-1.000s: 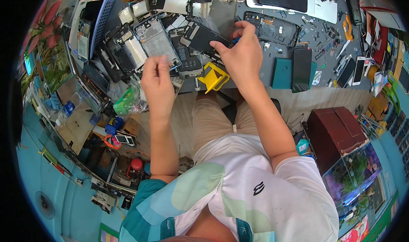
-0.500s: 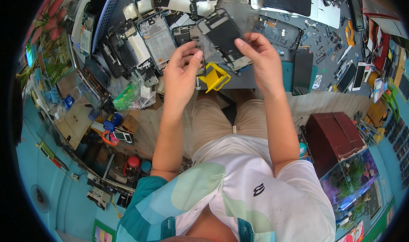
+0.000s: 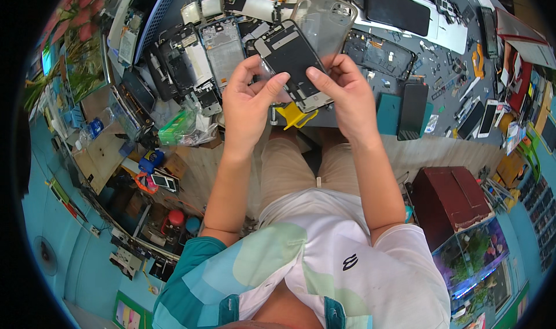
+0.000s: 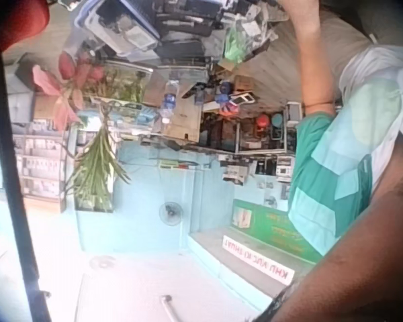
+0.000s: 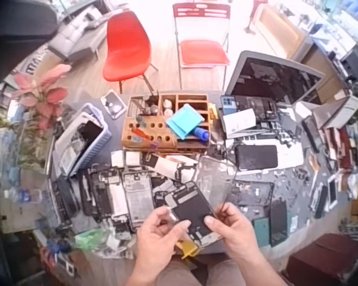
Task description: The person handles a disassembled smartphone, removes a battery, and places it on a box. They then pick up a SIM card, insert it into the phone, and continue to handle various phone parts and tools on a cluttered workbench.
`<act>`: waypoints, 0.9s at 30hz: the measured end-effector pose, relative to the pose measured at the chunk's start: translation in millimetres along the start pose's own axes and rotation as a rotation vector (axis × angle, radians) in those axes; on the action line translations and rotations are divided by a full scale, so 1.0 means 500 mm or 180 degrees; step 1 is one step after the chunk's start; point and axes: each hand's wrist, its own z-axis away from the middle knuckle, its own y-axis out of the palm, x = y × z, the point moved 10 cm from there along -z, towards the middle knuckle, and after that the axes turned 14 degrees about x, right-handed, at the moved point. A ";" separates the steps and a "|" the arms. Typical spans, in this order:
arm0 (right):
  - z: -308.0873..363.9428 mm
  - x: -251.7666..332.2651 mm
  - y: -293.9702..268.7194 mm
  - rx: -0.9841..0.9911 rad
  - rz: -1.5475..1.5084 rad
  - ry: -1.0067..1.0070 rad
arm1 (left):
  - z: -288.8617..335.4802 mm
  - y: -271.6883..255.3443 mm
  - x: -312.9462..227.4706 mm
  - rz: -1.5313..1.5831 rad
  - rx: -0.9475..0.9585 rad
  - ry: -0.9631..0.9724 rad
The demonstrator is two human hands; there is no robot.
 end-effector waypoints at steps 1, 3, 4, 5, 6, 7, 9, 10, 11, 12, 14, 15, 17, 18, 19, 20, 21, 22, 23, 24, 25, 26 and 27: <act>-0.006 -0.003 0.018 0.0026 -0.0032 -0.0014 | 0.004 -0.014 -0.001 -0.0050 -0.0154 0.0047; -0.025 -0.016 0.049 0.0019 -0.0502 0.0123 | 0.011 -0.037 -0.001 0.0344 -0.0289 0.0055; -0.032 -0.023 0.060 0.0005 -0.0732 0.0195 | 0.018 -0.050 -0.009 0.0405 -0.0352 0.0060; -0.043 -0.028 0.059 -0.0037 -0.0614 0.0166 | 0.026 -0.065 -0.016 0.0466 -0.0412 0.0064; -0.055 -0.039 0.054 -0.0081 -0.0497 0.0134 | 0.033 -0.079 -0.024 0.0423 -0.0438 0.0098; -0.063 -0.046 0.055 -0.0116 -0.0378 0.0113 | 0.040 -0.098 -0.027 0.0507 -0.0432 0.0142; -0.073 -0.031 0.071 -0.0121 -0.0266 0.0087 | 0.052 -0.140 -0.028 0.0681 -0.0394 0.0220; -0.078 -0.025 0.076 -0.0091 -0.0155 0.0065 | 0.061 -0.169 -0.043 0.0727 -0.0512 0.0339; -0.081 -0.020 0.079 -0.0076 -0.0047 0.0042 | 0.071 -0.200 -0.062 0.0763 -0.0619 0.0431; -0.085 -0.017 0.078 -0.0031 -0.0003 -0.0007 | 0.084 -0.239 -0.074 0.0547 -0.0822 0.0487; -0.089 -0.016 0.081 0.0016 0.0184 -0.0010 | 0.103 -0.311 -0.092 0.0143 -0.1219 0.0485; -0.091 -0.016 0.083 0.0029 0.0273 -0.0014 | 0.107 -0.343 -0.098 -0.0043 -0.1401 0.0416; -0.090 -0.009 0.090 -0.0030 0.0419 -0.0031 | 0.111 -0.381 -0.109 -0.0329 -0.1656 0.0289; -0.089 -0.007 0.094 -0.0061 0.0491 -0.0041 | 0.109 -0.392 -0.116 -0.0429 -0.1719 0.0226; -0.088 -0.006 0.100 -0.0026 0.0501 -0.0071 | 0.105 -0.399 -0.119 -0.0523 -0.1772 0.0163; -0.087 -0.007 0.107 0.0010 0.0510 -0.0101 | 0.100 -0.405 -0.123 -0.0681 -0.1840 0.0134; -0.086 -0.007 0.113 0.0046 0.0518 -0.0132 | 0.094 -0.412 -0.126 -0.0973 -0.1944 0.0095; -0.086 -0.008 0.117 0.0043 0.0575 -0.0156 | 0.087 -0.417 -0.132 -0.1274 -0.2046 0.0052; -0.086 -0.010 0.121 0.0041 0.0631 -0.0180 | 0.084 -0.416 -0.143 -0.1577 -0.2147 0.0008; -0.086 -0.011 0.127 0.0040 0.0687 -0.0206 | 0.085 -0.413 -0.149 -0.2036 -0.2148 -0.0371; -0.084 -0.003 0.135 0.0007 0.0911 -0.0336 | 0.086 -0.416 -0.164 -0.2760 -0.2240 -0.0308; -0.081 0.005 0.145 -0.0029 0.1132 -0.0472 | 0.085 -0.420 -0.169 -0.3490 -0.2313 -0.0234; -0.079 0.011 0.155 -0.0068 0.1353 -0.0608 | 0.082 -0.414 -0.176 -0.4221 -0.2370 -0.0152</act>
